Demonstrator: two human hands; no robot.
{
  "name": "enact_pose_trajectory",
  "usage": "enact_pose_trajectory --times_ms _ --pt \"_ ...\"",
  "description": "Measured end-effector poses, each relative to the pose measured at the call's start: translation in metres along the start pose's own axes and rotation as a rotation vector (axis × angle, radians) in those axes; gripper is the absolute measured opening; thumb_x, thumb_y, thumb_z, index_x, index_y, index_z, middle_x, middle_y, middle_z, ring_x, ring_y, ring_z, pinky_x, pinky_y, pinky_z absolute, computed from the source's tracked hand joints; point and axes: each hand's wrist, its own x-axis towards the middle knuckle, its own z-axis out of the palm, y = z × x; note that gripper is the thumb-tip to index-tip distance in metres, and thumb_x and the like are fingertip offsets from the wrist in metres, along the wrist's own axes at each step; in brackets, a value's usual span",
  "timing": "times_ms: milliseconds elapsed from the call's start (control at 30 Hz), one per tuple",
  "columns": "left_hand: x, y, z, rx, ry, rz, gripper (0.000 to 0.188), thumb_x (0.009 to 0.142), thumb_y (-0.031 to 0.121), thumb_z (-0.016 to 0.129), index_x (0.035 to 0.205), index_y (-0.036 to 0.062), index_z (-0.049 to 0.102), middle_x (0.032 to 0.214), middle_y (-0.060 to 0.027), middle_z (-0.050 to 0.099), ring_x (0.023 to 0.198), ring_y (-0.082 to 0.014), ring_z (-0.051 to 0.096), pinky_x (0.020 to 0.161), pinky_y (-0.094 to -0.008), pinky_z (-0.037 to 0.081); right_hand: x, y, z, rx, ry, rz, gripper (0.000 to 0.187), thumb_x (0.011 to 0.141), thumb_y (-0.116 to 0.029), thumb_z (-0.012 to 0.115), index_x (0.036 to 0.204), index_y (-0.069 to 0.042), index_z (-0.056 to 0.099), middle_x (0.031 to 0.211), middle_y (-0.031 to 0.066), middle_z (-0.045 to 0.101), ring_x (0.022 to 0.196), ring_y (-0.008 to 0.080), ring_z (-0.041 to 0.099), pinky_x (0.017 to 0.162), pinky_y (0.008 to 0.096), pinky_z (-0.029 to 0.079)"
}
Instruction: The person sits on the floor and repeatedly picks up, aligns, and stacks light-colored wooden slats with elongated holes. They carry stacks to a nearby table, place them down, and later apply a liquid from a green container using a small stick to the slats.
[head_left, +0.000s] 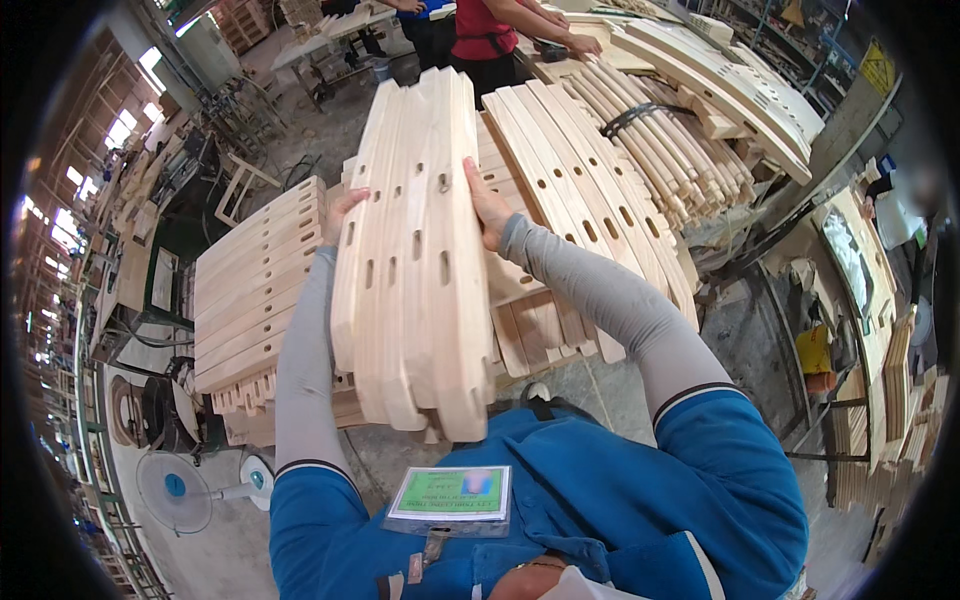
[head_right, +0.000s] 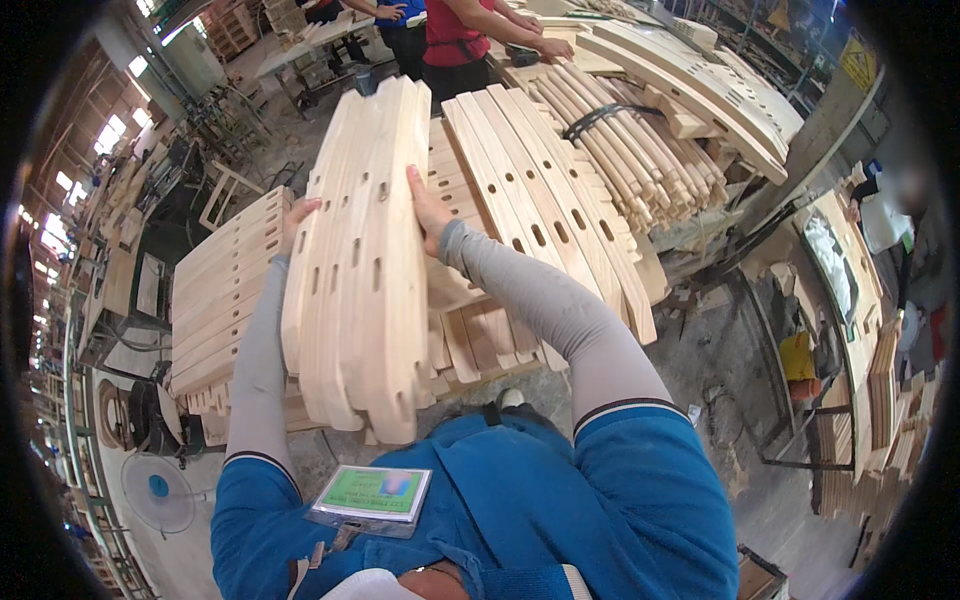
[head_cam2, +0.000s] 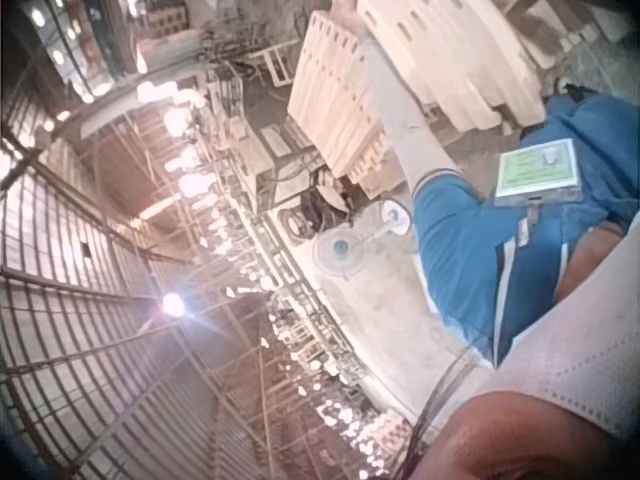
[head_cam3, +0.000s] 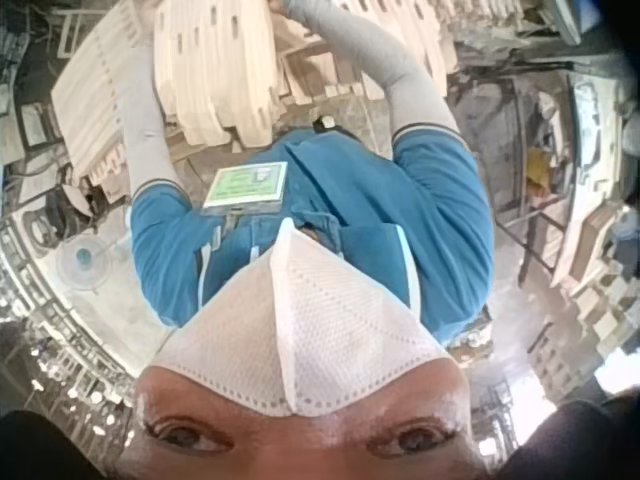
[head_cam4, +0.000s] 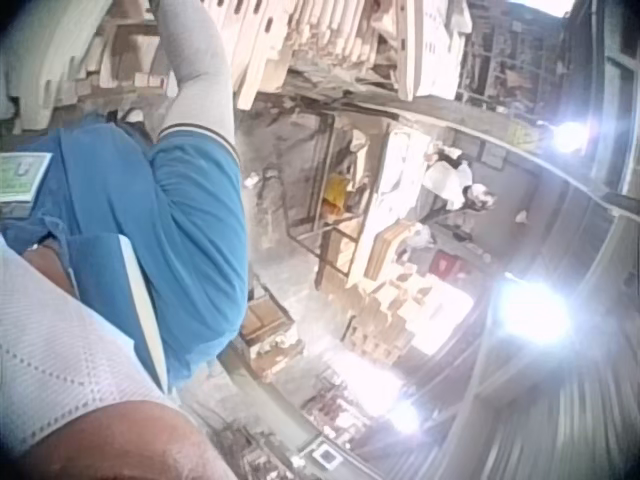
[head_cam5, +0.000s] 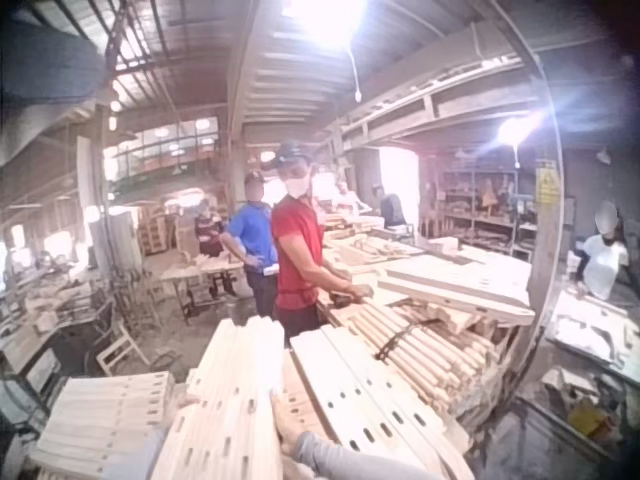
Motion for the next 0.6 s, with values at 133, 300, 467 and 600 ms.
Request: enact_pose_trajectory --times_ms 133,300,467,600 --pt "0.024 -0.024 0.066 -0.039 -0.048 -0.09 0.035 0.076 0.02 0.056 0.102 -0.0032 0.054 0.09 -0.013 0.062 0.077 -0.0196 0.062 0.072 -0.0309 0.051 0.017 -0.025 -0.072 0.057 0.052 0.029 0.069 0.084 -0.061 0.033 0.129 -0.009 0.037 0.124 0.0119 0.048 0.11 0.0245 0.048 0.092 0.0389 0.041" --pt "0.0 -0.038 0.075 -0.1 0.015 -0.183 0.04 0.075 0.024 0.055 0.104 -0.0033 0.053 0.094 -0.0143 0.061 0.078 -0.0209 0.062 0.07 -0.0306 0.051 0.026 -0.033 -0.083 0.001 0.018 0.059 0.064 0.087 -0.055 0.032 0.129 -0.006 0.036 0.124 0.0144 0.047 0.11 0.0269 0.048 0.094 0.0402 0.039" --pt "-0.022 -0.06 0.072 -0.186 0.133 -0.116 0.039 0.077 0.024 0.055 0.105 -0.0029 0.052 0.092 -0.0147 0.06 0.077 -0.0212 0.061 0.069 -0.0306 0.051 0.026 -0.022 -0.077 -0.155 0.193 0.051 0.062 0.086 -0.052 0.037 0.128 -0.007 0.038 0.121 0.0135 0.048 0.108 0.0256 0.049 0.092 0.0382 0.04" --pt "-0.022 -0.061 0.087 -0.217 0.089 -0.073 0.04 0.083 0.026 0.052 0.11 -0.0024 0.05 0.097 -0.0138 0.06 0.08 -0.0196 0.061 0.072 -0.0293 0.05 0.031 -0.02 -0.098 -0.277 0.271 -0.145 0.058 0.086 -0.048 0.039 0.121 -0.001 0.042 0.109 0.0136 0.053 0.094 0.0227 0.056 0.082 0.0335 0.046"
